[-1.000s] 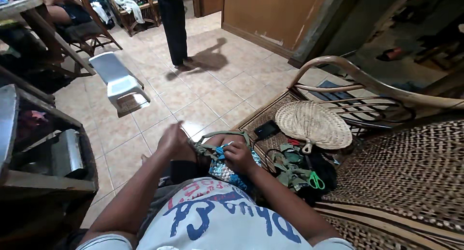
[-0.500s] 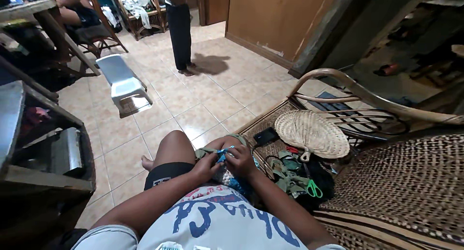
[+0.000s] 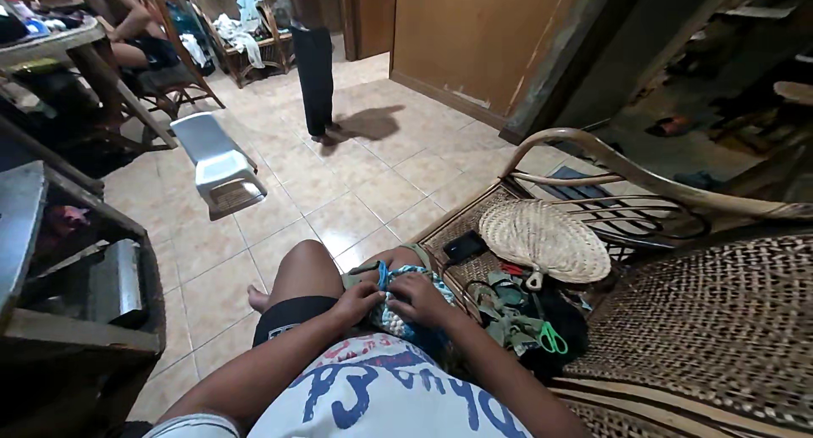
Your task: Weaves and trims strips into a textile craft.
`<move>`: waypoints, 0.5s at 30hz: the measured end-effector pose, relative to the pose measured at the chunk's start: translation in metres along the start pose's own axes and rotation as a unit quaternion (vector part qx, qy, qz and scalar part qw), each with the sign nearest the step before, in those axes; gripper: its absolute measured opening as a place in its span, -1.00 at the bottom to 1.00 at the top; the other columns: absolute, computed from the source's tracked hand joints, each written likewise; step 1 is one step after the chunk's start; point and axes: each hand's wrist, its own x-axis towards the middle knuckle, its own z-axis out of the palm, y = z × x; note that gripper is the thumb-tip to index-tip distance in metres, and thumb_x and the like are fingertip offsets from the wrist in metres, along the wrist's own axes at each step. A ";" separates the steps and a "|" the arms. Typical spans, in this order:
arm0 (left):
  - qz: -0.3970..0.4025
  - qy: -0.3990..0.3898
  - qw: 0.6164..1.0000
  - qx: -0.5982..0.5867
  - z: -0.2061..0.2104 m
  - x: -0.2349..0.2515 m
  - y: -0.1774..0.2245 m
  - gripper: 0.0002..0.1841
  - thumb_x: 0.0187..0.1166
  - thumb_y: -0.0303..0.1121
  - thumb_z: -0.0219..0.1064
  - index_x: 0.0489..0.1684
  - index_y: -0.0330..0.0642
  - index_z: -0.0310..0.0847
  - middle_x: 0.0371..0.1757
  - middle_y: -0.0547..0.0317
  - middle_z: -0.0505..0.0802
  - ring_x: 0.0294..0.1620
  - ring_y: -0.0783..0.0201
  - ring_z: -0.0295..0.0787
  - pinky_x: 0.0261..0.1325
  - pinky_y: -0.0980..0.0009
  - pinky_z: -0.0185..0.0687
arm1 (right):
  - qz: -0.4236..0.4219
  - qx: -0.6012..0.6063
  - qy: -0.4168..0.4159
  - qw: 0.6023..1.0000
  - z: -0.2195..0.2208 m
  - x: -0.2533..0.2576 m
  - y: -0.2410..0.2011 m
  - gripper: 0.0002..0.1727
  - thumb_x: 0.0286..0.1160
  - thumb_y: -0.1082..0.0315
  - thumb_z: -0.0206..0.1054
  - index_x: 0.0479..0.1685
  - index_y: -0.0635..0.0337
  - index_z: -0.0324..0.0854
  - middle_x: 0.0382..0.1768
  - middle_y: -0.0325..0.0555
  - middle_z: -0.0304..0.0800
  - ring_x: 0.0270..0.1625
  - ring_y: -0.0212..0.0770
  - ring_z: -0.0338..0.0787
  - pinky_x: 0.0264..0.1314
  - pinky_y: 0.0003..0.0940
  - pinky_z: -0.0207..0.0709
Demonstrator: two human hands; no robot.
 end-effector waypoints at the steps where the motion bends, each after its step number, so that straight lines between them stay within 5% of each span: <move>1: 0.007 0.005 1.000 0.003 0.000 0.000 -0.001 -0.72 0.73 -0.34 0.24 0.13 -0.43 0.60 -0.04 0.01 0.78 -0.07 0.35 0.71 0.12 0.31 0.65 | 0.003 -0.003 -0.008 1.000 0.000 -0.002 -0.003 -0.55 0.68 0.05 0.26 0.22 0.23 0.77 0.26 0.09 0.82 0.48 0.15 0.67 0.66 0.22 0.26; 7: 0.009 0.037 0.999 -0.008 -0.001 -0.002 -0.003 -0.74 0.71 -0.32 0.29 0.07 -0.40 0.66 -0.08 0.05 0.82 -0.12 0.38 0.73 0.08 0.34 0.66 | -0.044 -0.017 0.065 0.997 0.006 -0.010 -0.004 -0.67 0.63 0.17 0.31 0.08 0.23 0.82 0.10 0.16 0.86 0.25 0.17 0.81 0.36 0.13 0.62; 10: -0.014 0.051 0.998 -0.026 -0.001 -0.003 0.000 -0.70 0.76 -0.25 0.24 0.09 -0.34 0.69 -0.15 0.13 0.80 -0.26 0.44 0.67 -0.12 0.42 0.61 | -0.033 -0.026 0.024 0.999 -0.001 -0.015 -0.003 -0.59 0.65 0.10 0.30 0.16 0.27 0.78 0.07 0.20 0.85 0.22 0.20 0.82 0.38 0.14 0.60; 15: -0.040 0.046 0.996 -0.064 -0.002 -0.003 0.000 -0.68 0.84 -0.24 0.10 0.13 -0.27 0.70 -0.22 0.23 0.75 -0.37 0.49 0.58 -0.25 0.49 0.53 | 0.024 -0.021 -0.054 0.998 -0.022 -0.011 -0.020 -0.66 0.71 0.29 0.21 0.06 0.43 0.74 0.04 0.27 0.85 0.21 0.23 0.82 0.40 0.16 0.54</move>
